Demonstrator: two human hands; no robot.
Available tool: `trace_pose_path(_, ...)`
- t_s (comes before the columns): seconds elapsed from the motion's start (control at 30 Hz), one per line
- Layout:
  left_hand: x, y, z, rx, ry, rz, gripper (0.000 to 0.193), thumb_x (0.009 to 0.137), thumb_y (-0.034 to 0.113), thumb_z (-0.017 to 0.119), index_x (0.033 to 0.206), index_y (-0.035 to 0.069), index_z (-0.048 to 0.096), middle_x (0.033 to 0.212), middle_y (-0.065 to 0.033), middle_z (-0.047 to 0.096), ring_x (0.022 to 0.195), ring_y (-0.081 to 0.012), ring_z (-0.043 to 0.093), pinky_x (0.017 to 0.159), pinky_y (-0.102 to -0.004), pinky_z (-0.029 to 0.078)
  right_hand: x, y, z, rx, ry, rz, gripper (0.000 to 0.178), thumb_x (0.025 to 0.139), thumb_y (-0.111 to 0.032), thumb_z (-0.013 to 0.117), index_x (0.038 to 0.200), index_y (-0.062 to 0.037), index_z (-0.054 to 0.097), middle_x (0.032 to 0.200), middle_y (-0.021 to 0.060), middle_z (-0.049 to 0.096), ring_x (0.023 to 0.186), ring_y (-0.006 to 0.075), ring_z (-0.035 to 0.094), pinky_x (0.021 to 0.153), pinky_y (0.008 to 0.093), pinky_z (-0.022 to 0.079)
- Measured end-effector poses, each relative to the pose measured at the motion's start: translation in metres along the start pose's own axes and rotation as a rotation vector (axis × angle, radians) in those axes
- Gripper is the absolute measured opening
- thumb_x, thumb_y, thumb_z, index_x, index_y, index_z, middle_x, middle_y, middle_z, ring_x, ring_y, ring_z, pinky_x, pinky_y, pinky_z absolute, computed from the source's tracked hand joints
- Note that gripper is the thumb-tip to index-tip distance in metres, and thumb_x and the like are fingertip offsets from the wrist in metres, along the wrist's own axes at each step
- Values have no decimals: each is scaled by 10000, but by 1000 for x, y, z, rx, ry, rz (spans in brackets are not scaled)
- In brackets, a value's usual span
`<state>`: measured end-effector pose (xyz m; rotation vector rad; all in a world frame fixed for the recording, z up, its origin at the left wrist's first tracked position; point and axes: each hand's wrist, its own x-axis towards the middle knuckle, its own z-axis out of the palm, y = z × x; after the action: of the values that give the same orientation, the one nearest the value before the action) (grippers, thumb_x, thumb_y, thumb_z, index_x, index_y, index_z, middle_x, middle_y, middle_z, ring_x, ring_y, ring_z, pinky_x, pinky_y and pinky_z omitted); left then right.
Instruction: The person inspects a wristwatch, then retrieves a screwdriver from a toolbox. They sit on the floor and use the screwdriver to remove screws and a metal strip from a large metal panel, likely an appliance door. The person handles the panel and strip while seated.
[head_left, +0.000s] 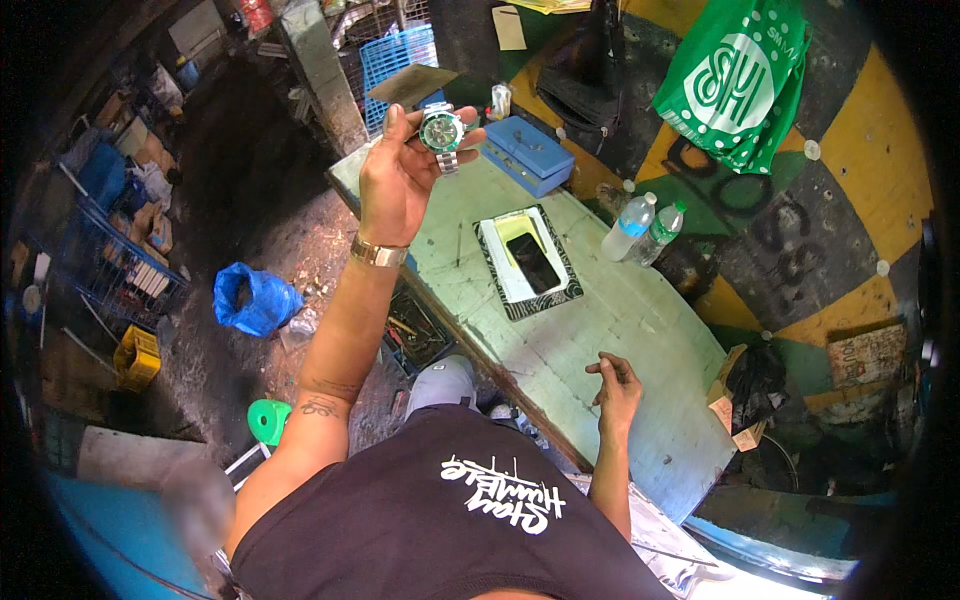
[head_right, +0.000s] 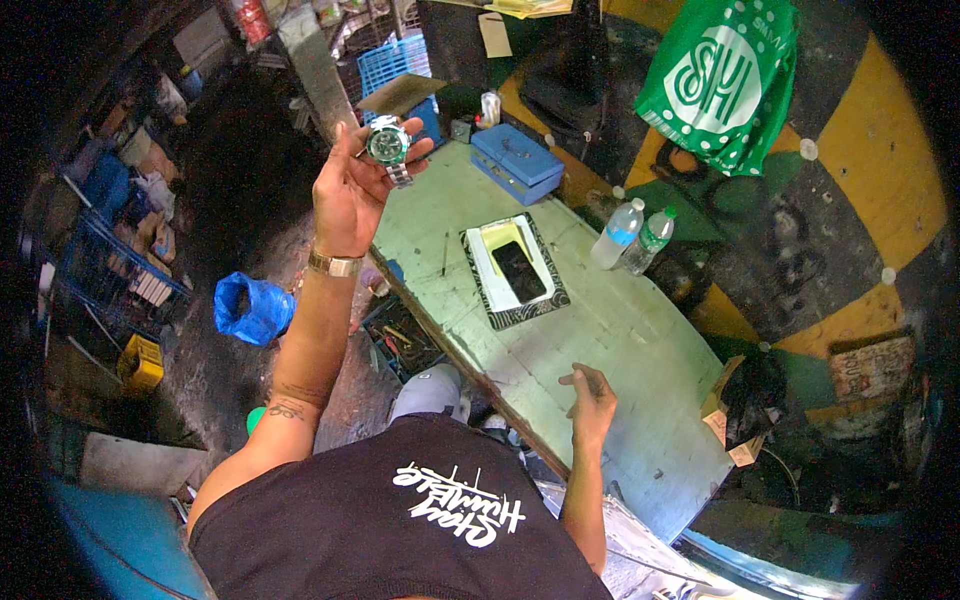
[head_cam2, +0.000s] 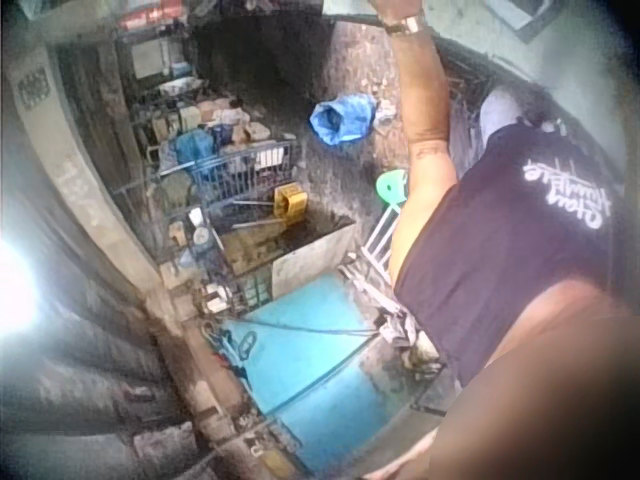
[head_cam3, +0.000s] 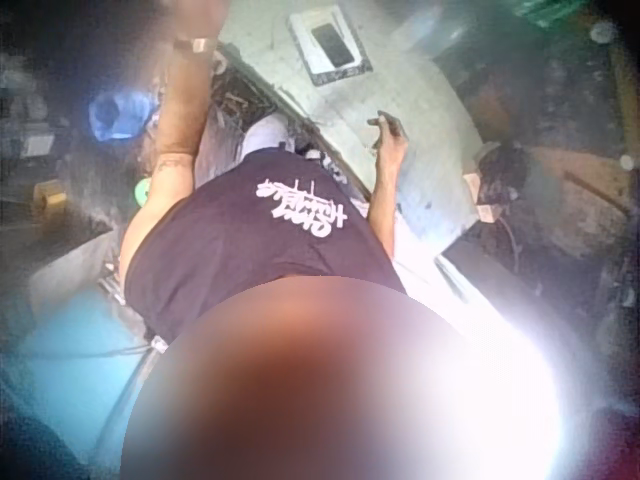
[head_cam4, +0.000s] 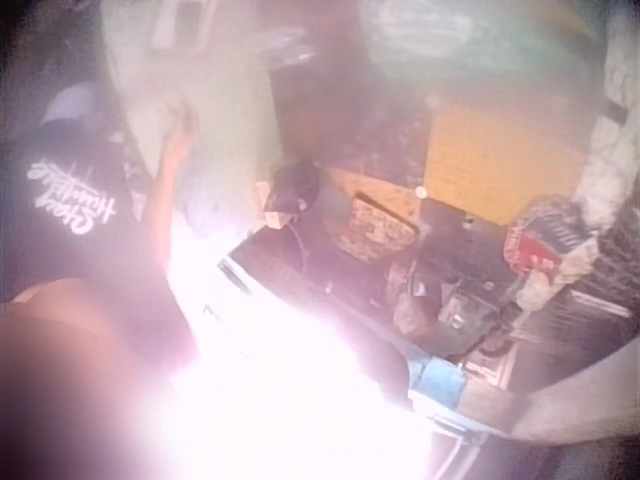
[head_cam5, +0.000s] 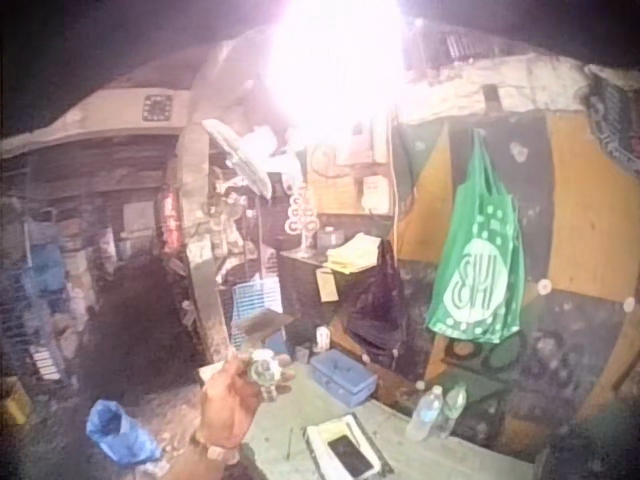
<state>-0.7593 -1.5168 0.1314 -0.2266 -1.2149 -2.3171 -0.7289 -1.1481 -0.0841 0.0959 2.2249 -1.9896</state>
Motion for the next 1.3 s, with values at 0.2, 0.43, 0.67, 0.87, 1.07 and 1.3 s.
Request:
trace_pose_path(0.2,49,-17,2,36,-35,17,583,1083,479,347,1234,-32,583,1249,-271,652,1121,-388,674,957,-464,545,20,16,-3,54,82,76,276,956,-210,641,1104,16,698,872,82,742,473,57,442,426,228,382)
trace_pose_path(0.43,109,-31,-11,264,-79,63,403,1034,309,562,1272,-11,617,1296,-228,647,1090,-368,686,930,-442,554,79,2,18,26,146,33,284,951,-204,644,1105,28,699,875,92,745,470,63,449,423,235,389)
trace_pose_path(0.67,177,0,-83,1216,-268,395,231,833,157,805,995,7,740,1001,-101,688,907,-201,651,839,-330,497,167,-38,80,7,195,19,276,962,-194,659,1106,41,687,845,106,738,497,60,462,416,220,377)
trace_pose_path(0.87,250,-93,-146,345,-76,-154,273,997,260,638,1144,56,532,1098,-162,675,867,-258,704,666,-352,589,247,-77,156,-175,224,39,274,956,-201,673,1125,14,699,910,106,753,750,167,660,606,307,524)
trace_pose_path(1.07,278,-216,-164,335,-367,-464,324,1001,218,639,1224,72,456,1056,-95,699,720,-134,658,524,-270,509,411,-171,212,-1215,388,-699,489,848,-234,763,1298,-171,582,1129,150,596,862,346,700,665,436,581)
trace_pose_path(1.3,306,-248,-148,989,-767,-198,554,907,-8,614,1407,61,385,1093,-205,664,894,-432,654,766,-468,541,506,-254,199,-1408,145,-503,442,867,-292,727,1276,-153,633,1174,134,647,1053,360,672,885,485,554)
